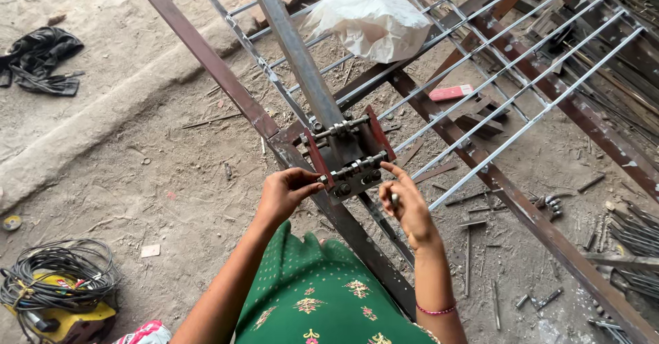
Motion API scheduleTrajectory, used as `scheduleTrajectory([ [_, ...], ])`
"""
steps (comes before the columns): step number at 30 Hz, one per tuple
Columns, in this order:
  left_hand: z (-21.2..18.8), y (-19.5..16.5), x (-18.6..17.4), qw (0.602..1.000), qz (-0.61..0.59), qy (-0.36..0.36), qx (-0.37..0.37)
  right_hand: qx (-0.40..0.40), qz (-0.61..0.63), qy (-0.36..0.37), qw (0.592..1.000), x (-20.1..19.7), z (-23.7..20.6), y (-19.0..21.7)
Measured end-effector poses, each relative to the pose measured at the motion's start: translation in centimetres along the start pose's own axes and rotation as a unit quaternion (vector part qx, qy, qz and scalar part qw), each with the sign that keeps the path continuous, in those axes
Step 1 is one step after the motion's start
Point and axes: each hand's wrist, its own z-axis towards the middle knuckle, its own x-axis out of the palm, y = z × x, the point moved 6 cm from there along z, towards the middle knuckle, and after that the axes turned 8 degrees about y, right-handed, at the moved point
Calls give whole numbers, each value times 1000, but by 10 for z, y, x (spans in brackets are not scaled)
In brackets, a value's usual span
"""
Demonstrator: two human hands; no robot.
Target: The person aligns a metal bar within a red jig and repeatedly tightens bolts by hand to secure the assembly. The hands adjust the bar and turn the nuts on the bolts to hold the bar in place.
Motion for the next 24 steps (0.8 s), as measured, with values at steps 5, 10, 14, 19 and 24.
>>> scheduleTrajectory([
  [5,2,3,2,1000,6,0,13,-135,-301,-67,942,9,-2,11],
  [10,-2,1,5,1000,0,-11,28,-192,-477,-142,846,20,2,19],
  [14,-4,-1,6,999,14,-20,23,-218,-544,-159,794,20,6,20],
  [19,-5,-3,6,1000,3,-14,19,-232,-565,-194,767,16,1,21],
  [24,-4,-3,6,1000,-8,-6,15,-248,-581,-78,772,36,16,17],
])
